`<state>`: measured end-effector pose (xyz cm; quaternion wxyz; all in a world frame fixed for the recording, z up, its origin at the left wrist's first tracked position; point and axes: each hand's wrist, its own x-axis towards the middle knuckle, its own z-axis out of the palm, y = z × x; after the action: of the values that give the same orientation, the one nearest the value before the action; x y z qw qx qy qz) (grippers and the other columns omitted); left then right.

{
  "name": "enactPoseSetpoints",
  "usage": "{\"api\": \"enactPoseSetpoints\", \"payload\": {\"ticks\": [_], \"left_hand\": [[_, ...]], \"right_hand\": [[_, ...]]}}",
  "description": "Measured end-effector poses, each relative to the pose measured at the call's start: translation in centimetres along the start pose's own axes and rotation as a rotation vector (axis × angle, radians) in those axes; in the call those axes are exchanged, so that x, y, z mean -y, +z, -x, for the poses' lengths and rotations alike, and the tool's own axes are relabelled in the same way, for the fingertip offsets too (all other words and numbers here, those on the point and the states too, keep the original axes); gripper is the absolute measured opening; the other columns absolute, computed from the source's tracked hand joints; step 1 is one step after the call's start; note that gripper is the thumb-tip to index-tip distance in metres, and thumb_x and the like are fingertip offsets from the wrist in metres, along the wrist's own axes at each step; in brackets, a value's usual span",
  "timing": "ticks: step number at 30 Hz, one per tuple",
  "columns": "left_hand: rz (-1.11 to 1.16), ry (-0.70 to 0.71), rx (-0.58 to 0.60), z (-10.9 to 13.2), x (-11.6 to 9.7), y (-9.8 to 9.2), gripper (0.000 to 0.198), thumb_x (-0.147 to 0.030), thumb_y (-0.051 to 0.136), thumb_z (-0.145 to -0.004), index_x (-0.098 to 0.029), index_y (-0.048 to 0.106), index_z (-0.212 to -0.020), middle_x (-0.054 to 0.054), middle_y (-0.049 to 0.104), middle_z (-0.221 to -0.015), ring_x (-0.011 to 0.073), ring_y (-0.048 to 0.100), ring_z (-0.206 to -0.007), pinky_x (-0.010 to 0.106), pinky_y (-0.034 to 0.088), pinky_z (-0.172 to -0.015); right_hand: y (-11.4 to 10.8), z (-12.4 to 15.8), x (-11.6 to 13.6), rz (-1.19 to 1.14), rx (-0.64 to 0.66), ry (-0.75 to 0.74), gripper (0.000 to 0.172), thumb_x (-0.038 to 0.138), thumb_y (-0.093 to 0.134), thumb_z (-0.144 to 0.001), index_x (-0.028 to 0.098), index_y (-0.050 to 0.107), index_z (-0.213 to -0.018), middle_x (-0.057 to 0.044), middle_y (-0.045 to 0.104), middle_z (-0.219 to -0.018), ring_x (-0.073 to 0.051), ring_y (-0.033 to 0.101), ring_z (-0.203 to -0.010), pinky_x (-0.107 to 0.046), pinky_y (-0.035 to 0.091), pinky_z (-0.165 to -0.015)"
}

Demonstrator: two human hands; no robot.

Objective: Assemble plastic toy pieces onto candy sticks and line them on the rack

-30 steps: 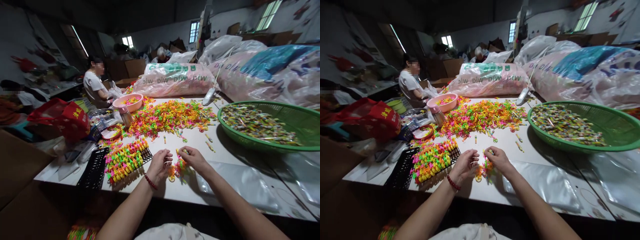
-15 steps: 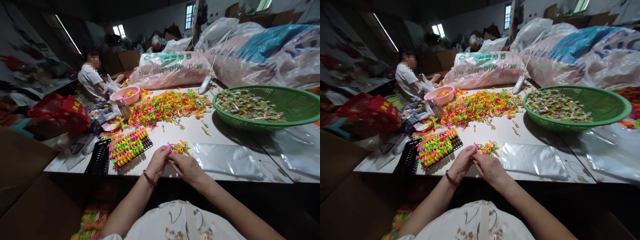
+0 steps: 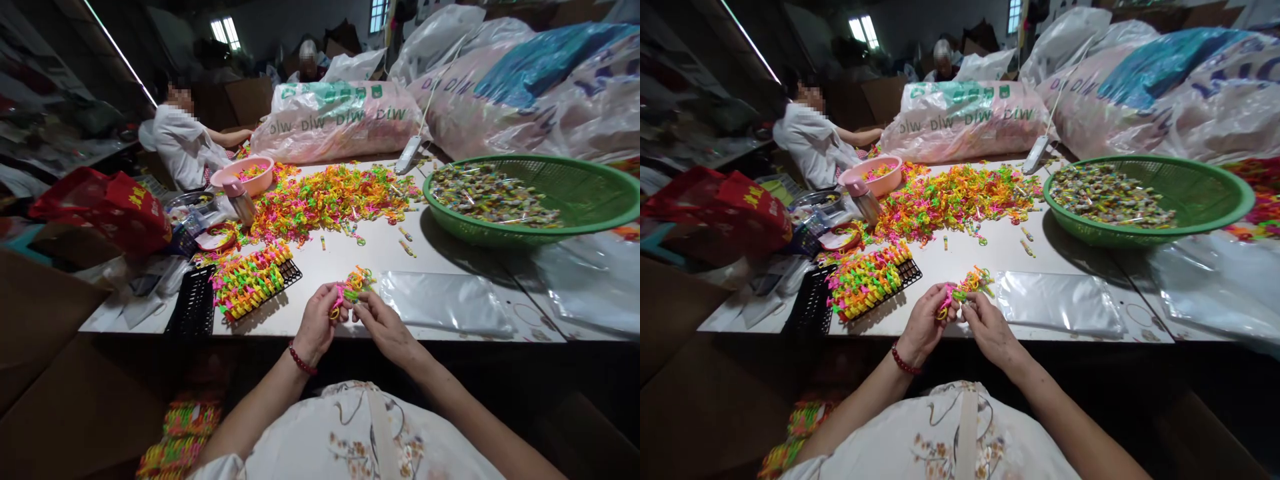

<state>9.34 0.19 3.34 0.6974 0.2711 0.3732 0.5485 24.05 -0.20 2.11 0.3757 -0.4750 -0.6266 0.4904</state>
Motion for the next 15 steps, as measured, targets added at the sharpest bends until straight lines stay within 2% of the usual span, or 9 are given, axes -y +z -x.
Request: {"api": "enactPoseSetpoints", "payload": {"ticks": [2,5,9,15], "left_hand": [[-0.054,0.031,-0.017,0.1,0.2,0.1,0.029,-0.04,0.066,-0.083,-0.015,0.052,-0.089,-0.003,0.06,-0.063,0.0055,0.05,-0.047,0.018,0.037,-0.05],[-0.156,0.088,-0.077,0.1,0.7,0.2,0.031,-0.044,0.061,-0.087,-0.016,0.051,-0.086,-0.004,0.057,-0.057,0.005,0.045,-0.043,0.017,0.033,-0.046],[-0.209,0.12,-0.115,0.2,1.2,0.5,0.036,-0.051,0.056,-0.089,-0.017,0.049,-0.083,-0.005,0.053,-0.051,0.0048,0.039,-0.038,0.018,0.027,-0.041],[-0.199,0.135,-0.17,0.3,1.5,1.2,0.041,-0.057,0.054,-0.087,-0.018,0.046,-0.077,-0.006,0.051,-0.048,0.0046,0.037,-0.037,0.017,0.027,-0.039]], "right_hand": [[0.1,0.1,0.2,-0.09,0.002,0.017,0.026,0.046,0.052,-0.091,0.021,0.054,-0.097,0.001,0.062,-0.075,-0.014,0.057,-0.07,-0.028,0.044,-0.065],[0.0,0.3,0.7,-0.129,-0.005,0.034,0.028,0.048,0.055,-0.089,0.02,0.054,-0.087,0.0,0.06,-0.078,-0.013,0.053,-0.07,-0.026,0.041,-0.06],[-0.1,0.4,0.7,-0.135,-0.034,0.027,0.028,0.048,0.056,-0.089,0.02,0.058,-0.085,0.0,0.058,-0.08,-0.012,0.049,-0.069,-0.025,0.037,-0.058],[0.4,0.2,-0.3,-0.184,-0.023,0.042,0.03,0.047,0.055,-0.091,0.019,0.057,-0.08,0.001,0.056,-0.076,-0.012,0.048,-0.068,-0.024,0.036,-0.057]]}}
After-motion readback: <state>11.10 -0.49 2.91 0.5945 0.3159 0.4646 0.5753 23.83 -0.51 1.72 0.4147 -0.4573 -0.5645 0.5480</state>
